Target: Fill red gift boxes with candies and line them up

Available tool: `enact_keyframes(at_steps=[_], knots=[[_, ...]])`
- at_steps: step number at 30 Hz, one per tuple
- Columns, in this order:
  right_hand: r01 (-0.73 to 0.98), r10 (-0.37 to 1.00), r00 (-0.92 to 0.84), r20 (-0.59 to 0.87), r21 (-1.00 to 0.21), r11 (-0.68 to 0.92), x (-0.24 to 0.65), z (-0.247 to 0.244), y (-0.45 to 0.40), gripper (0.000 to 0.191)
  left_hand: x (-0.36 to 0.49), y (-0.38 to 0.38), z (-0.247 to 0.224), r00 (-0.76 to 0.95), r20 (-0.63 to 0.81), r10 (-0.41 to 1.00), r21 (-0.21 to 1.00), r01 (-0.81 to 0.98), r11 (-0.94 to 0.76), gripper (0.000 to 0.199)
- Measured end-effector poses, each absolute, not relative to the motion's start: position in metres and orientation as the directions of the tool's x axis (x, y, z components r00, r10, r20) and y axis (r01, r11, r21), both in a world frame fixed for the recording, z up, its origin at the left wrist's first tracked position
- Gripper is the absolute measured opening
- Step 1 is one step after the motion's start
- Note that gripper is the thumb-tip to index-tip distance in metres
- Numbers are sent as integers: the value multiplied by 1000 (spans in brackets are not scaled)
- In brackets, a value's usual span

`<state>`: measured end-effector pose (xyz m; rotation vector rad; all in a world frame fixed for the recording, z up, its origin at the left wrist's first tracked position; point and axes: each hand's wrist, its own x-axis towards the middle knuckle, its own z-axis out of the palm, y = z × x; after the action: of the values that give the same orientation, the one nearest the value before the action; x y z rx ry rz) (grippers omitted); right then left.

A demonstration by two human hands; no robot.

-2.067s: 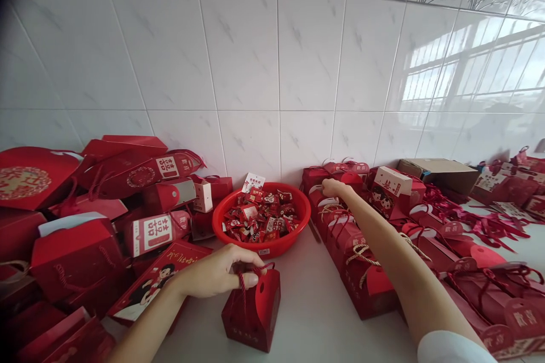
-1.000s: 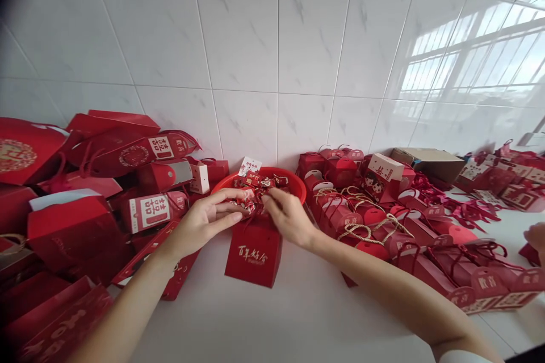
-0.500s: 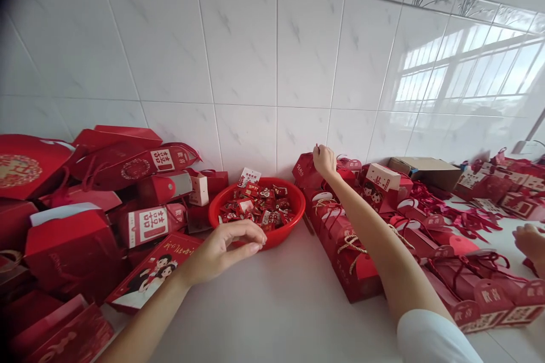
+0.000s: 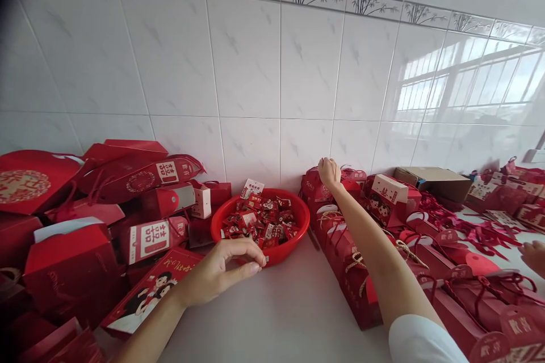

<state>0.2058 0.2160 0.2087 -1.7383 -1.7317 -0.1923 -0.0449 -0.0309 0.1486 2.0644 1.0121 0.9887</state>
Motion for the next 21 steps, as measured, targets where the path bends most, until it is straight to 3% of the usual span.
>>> enact_keyframes(at_steps=[14,21], knots=[[953,852,129,508,-300,34,222,200,221,44,-44,-26,140,467,280,839,802,366,-471,13],[967,918,62,391,-250,41,215,211,221,33,-43,-25,138,474,248,845,823,357,-442,13]])
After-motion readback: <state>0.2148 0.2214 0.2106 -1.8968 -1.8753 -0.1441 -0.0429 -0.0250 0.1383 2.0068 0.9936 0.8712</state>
